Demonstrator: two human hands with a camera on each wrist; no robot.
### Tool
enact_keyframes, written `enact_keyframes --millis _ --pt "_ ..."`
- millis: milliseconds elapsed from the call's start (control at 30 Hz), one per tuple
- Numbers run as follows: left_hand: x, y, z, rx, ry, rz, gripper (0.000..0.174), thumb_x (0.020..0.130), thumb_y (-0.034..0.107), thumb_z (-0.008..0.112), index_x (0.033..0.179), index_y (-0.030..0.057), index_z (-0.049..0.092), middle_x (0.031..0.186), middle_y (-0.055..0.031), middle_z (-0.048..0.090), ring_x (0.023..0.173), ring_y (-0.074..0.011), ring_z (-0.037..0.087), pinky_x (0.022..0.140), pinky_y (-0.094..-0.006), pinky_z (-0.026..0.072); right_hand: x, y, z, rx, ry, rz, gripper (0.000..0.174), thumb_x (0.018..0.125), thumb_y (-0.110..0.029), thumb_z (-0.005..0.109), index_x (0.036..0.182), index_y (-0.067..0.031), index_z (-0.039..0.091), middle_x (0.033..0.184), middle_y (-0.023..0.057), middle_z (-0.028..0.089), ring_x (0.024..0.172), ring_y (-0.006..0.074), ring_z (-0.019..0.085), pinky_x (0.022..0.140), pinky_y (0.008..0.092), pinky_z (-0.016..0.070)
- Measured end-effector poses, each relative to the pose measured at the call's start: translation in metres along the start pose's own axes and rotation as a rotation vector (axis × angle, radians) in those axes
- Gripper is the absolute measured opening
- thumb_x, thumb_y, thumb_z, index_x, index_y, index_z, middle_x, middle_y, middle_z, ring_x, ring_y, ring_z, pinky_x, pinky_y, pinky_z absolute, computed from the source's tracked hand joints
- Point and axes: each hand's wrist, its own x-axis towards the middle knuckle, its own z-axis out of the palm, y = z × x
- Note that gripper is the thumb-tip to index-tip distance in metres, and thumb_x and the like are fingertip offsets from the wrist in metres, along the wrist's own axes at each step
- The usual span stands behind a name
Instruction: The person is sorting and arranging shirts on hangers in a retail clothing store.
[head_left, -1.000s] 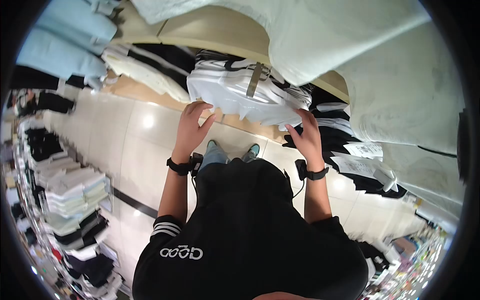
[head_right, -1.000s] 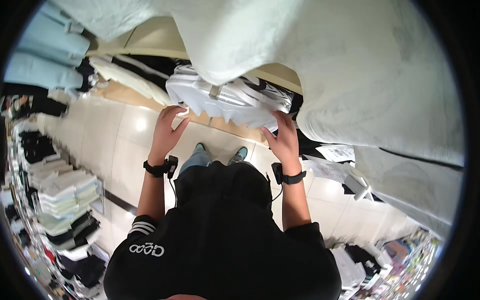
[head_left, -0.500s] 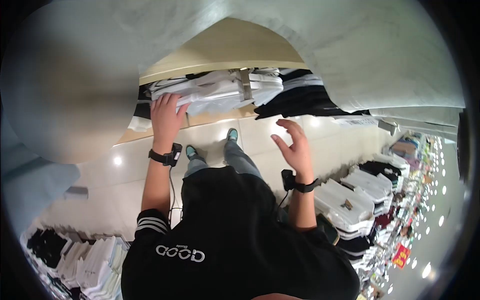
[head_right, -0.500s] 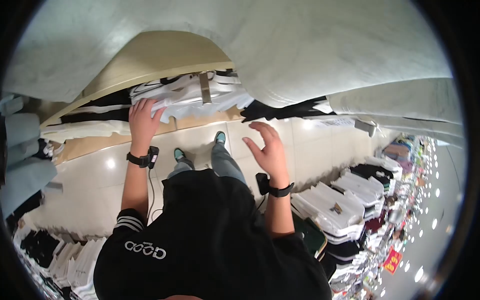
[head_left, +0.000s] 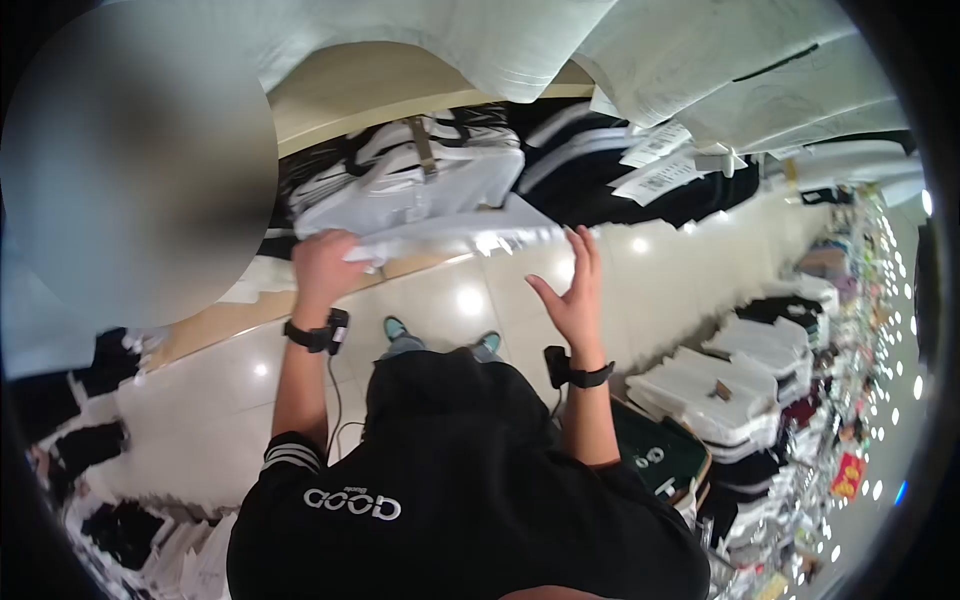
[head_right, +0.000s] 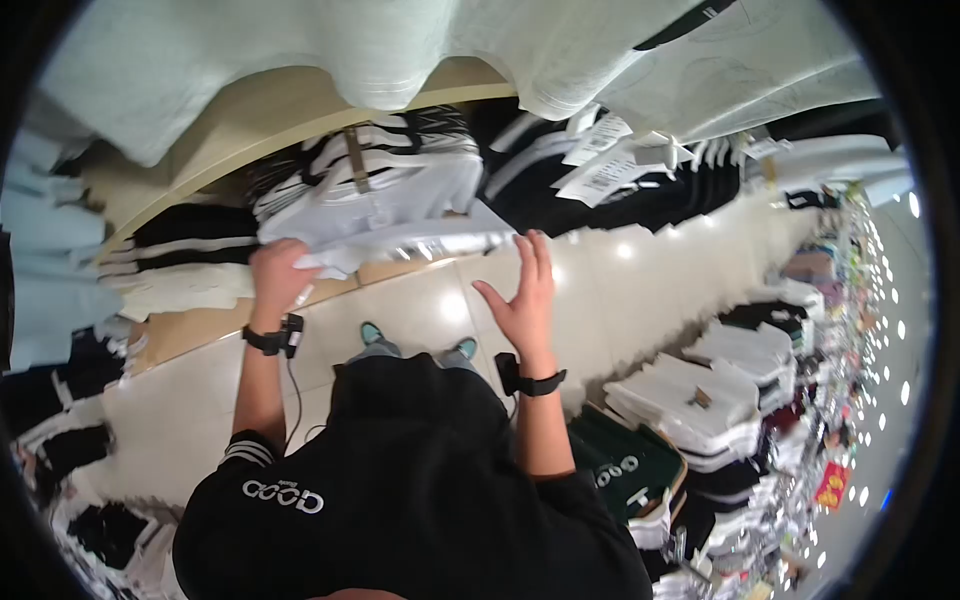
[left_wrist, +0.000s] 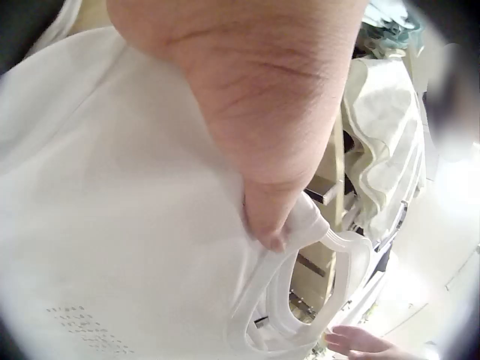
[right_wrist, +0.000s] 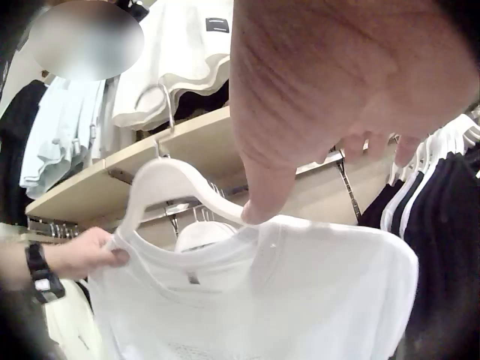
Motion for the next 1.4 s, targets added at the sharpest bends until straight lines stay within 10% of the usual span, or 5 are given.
enact_keyframes --millis 167,500,833,1033,1400 --pt "-0.023 0.074 -0.008 -0.047 -0.06 0.064 0.039 0.067 0.039 0.09 0.066 0.0104 0.063 0.071 -0.0066 0.064 0.071 -0.0304 0.067 0.064 -0.0435 0.0518 -0.012 0.046 -0.01 0.015 -0.236 0.068 0.009 0.074 -0.006 0.075 0.082 -0.0035 0.071 0.085 0.0133 0.07 0.088 0.0364 0.068 0.08 0.0455 0.0538" --pt "-0.132 0.132 -0.031 0.137 -0.176 -0.41 0.044 0.073 0.049 0.09 0.073 0.0103 0.07 0.074 -0.0104 0.066 0.076 -0.0344 0.067 0.067 -0.0433 0.0529 -0.055 0.126 0.031 0.345 -0.38 0.026 0.028 0.073 -0.011 0.083 0.065 -0.0001 0.058 0.066 0.0152 0.059 0.059 0.0326 0.055 0.056 0.0392 0.0418" --pt "-0.247 0.022 -0.096 0.23 0.322 -0.592 0.033 0.065 0.029 0.093 0.074 0.0087 0.068 0.078 -0.0076 0.067 0.085 -0.0315 0.066 0.072 -0.0441 0.0537 -0.056 -0.042 0.077 0.24 -0.426 -0.339 0.029 0.072 -0.021 0.09 0.073 -0.0028 0.068 0.073 0.0176 0.066 0.068 0.0394 0.064 0.061 0.0464 0.0493" --pt "-0.244 -0.031 -0.168 0.159 0.29 -0.424 0.05 0.062 0.051 0.093 0.073 0.0096 0.068 0.073 -0.007 0.064 0.08 -0.0288 0.066 0.067 -0.0427 0.053 -0.079 -0.097 0.14 0.183 -0.486 -0.047 0.039 0.085 -0.026 0.089 0.072 0.0034 0.067 0.056 0.0134 0.056 0.054 0.0134 0.045 0.051 0.0359 0.0396" --pt "-0.283 -0.176 -0.27 0.207 0.465 -0.563 0.046 0.068 0.046 0.092 0.082 0.0067 0.072 0.079 -0.0086 0.068 0.078 -0.0325 0.067 0.071 -0.0442 0.0527 0.011 -0.314 0.273 0.024 -0.599 -0.35 0.044 0.084 -0.045 0.085 0.075 -0.0045 0.069 0.067 0.0189 0.062 0.065 0.0431 0.06 0.058 0.0463 0.0463"
